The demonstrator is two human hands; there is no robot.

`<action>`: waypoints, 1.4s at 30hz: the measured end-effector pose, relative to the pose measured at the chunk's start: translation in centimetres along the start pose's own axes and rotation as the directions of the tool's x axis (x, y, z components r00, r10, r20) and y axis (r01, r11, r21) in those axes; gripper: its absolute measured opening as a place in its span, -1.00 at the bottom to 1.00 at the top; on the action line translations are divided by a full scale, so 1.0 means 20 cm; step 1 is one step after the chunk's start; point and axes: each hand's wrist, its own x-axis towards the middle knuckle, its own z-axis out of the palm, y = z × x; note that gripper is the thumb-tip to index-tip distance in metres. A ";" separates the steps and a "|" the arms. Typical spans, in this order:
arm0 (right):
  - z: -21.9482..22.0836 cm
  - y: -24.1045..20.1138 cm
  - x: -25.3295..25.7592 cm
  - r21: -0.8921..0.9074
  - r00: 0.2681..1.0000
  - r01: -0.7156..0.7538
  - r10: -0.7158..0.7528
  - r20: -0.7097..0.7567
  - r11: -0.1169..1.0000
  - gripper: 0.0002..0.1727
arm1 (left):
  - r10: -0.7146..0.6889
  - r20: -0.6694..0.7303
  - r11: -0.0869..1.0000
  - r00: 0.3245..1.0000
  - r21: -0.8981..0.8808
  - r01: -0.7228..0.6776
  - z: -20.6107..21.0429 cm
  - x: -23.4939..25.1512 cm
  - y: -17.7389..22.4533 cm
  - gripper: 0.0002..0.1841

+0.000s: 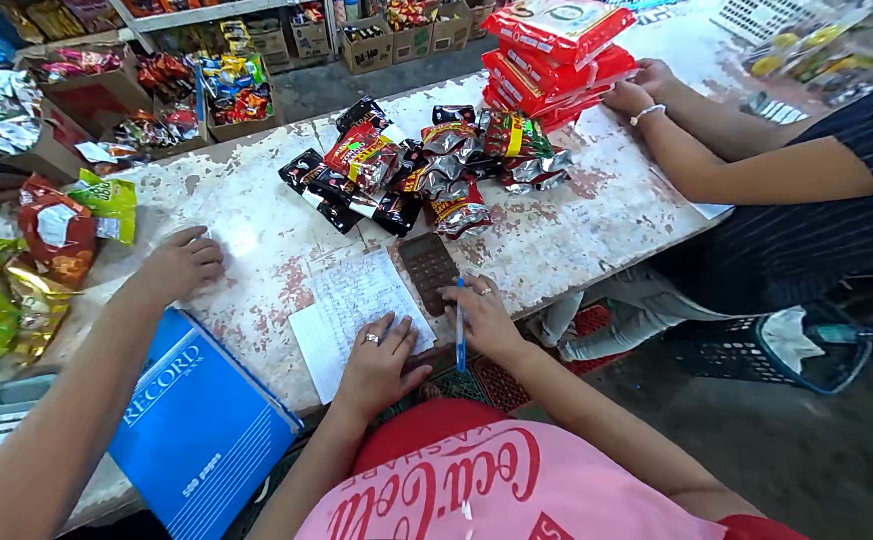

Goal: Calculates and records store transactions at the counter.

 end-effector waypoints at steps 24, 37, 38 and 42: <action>0.03 -0.05 0.00 0.036 0.998 0.062 -0.061 -0.010 0.997 -0.73 | -0.086 -0.109 0.990 0.990 -0.125 0.072 0.00 0.00 -0.02 -0.47; -0.07 0.08 -0.04 -0.035 0.998 -0.065 0.065 -0.007 0.997 -0.71 | -0.082 -0.070 0.995 0.994 -0.069 0.077 0.00 0.01 -0.02 -0.44; -0.06 0.06 -0.03 -0.021 0.999 -0.044 0.044 -0.010 0.999 -0.71 | -0.083 -0.070 0.995 0.994 -0.068 0.078 0.00 0.01 -0.02 -0.44; 0.01 0.01 0.02 0.091 0.997 0.072 -0.074 0.026 0.993 -0.69 | -0.097 -0.056 0.991 0.994 -0.101 0.090 -0.01 0.01 -0.02 -0.54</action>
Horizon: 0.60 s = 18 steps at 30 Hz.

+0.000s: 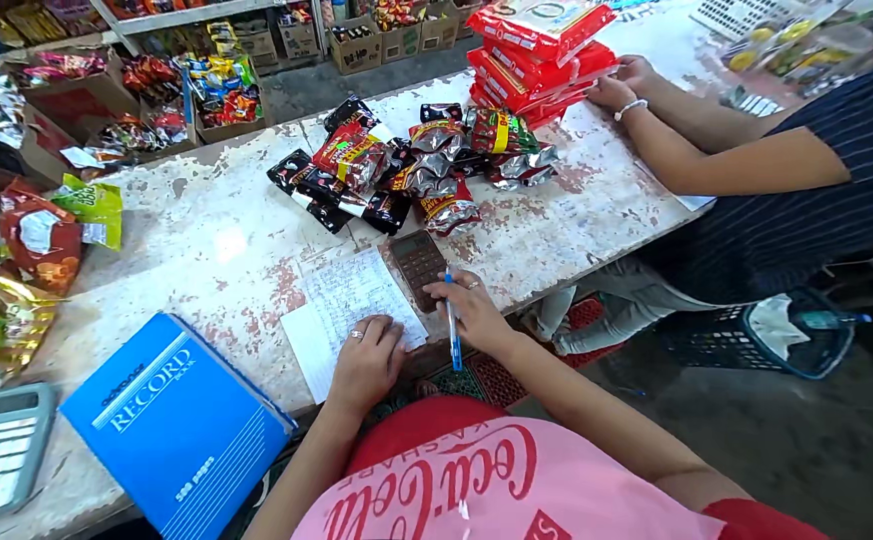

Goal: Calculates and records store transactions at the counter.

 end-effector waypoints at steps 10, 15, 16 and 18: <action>0.01 -0.01 0.08 -0.025 0.995 -0.100 0.100 -0.013 0.995 -0.71 | -0.226 -0.001 0.935 0.974 -0.280 0.217 -0.06 0.01 -0.03 -0.56; 0.06 -0.07 -0.05 -0.015 0.999 0.019 -0.020 -0.037 1.000 -0.74 | -0.276 0.007 0.887 0.961 -0.384 0.258 -0.07 0.01 -0.04 -0.51; 0.04 -0.06 -0.06 -0.011 0.999 0.009 -0.009 -0.040 1.000 -0.72 | -0.291 0.010 0.858 0.957 -0.440 0.265 -0.07 0.01 -0.05 -0.51; 0.01 -0.02 -0.07 -0.016 0.996 -0.016 0.014 -0.091 1.000 -0.70 | -0.327 0.017 0.748 0.945 -0.606 0.270 -0.08 0.01 -0.07 -0.49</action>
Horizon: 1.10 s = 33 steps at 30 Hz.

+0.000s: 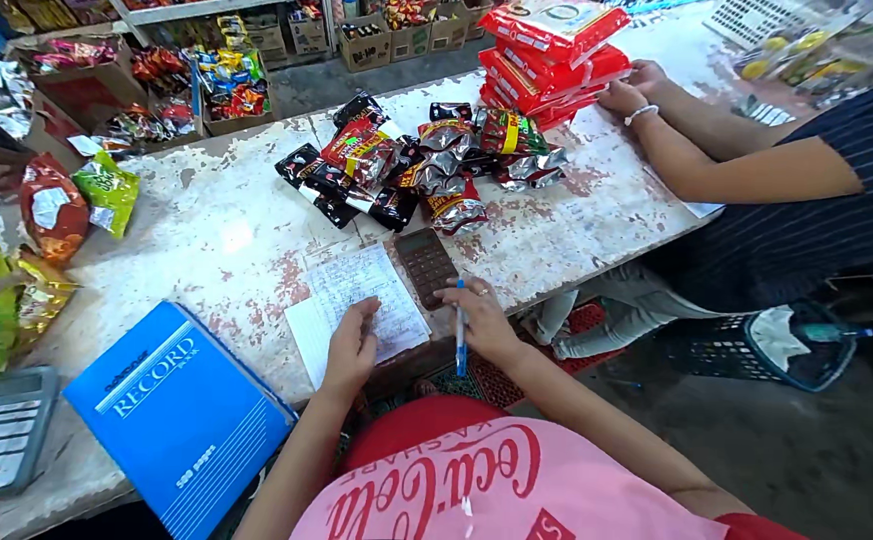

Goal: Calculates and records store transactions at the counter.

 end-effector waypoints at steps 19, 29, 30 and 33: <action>-0.04 0.11 -0.04 -0.120 0.998 -0.060 0.062 0.009 0.991 -0.69 | -0.288 -0.090 0.746 0.953 -0.645 0.165 -0.07 0.03 0.00 -0.37; -0.05 0.04 0.19 -0.067 0.994 -0.081 0.085 0.063 0.994 -0.67 | -0.301 -0.082 0.737 0.950 -0.652 0.177 -0.07 0.03 0.02 -0.38; -0.04 0.06 0.22 -0.080 0.992 -0.080 0.087 0.089 0.994 -0.67 | -0.298 -0.081 0.737 0.951 -0.652 0.176 -0.07 0.03 0.02 -0.38; -0.01 0.08 0.23 -0.100 0.985 -0.088 0.102 0.137 0.991 -0.68 | -0.300 -0.077 0.732 0.951 -0.658 0.177 -0.07 0.03 0.02 -0.39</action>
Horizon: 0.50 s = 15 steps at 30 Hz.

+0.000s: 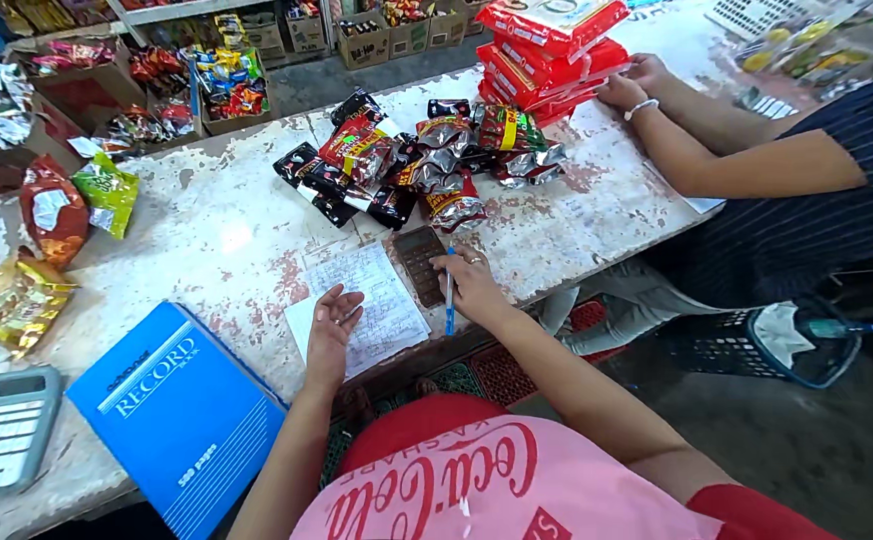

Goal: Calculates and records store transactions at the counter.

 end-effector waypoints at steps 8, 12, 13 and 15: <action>0.01 -0.07 -0.13 0.011 0.995 0.093 -0.092 -0.048 0.996 -0.74 | -0.007 -0.015 1.000 1.000 -0.014 0.007 0.00 0.00 0.00 -0.41; 0.01 -0.10 -0.05 0.014 1.000 0.029 -0.029 0.003 0.999 -0.73 | -0.028 -0.021 1.000 0.999 0.000 0.028 0.00 0.00 0.00 -0.40; 0.00 -0.10 -0.04 0.020 1.000 0.012 -0.013 0.021 1.000 -0.73 | -0.031 -0.023 1.000 0.999 -0.003 0.031 0.00 0.01 0.01 -0.40; -0.02 -0.06 -0.04 0.026 1.000 -0.001 0.001 -0.014 1.000 -0.73 | -0.028 -0.024 1.000 0.999 -0.014 0.028 0.00 0.01 0.01 -0.41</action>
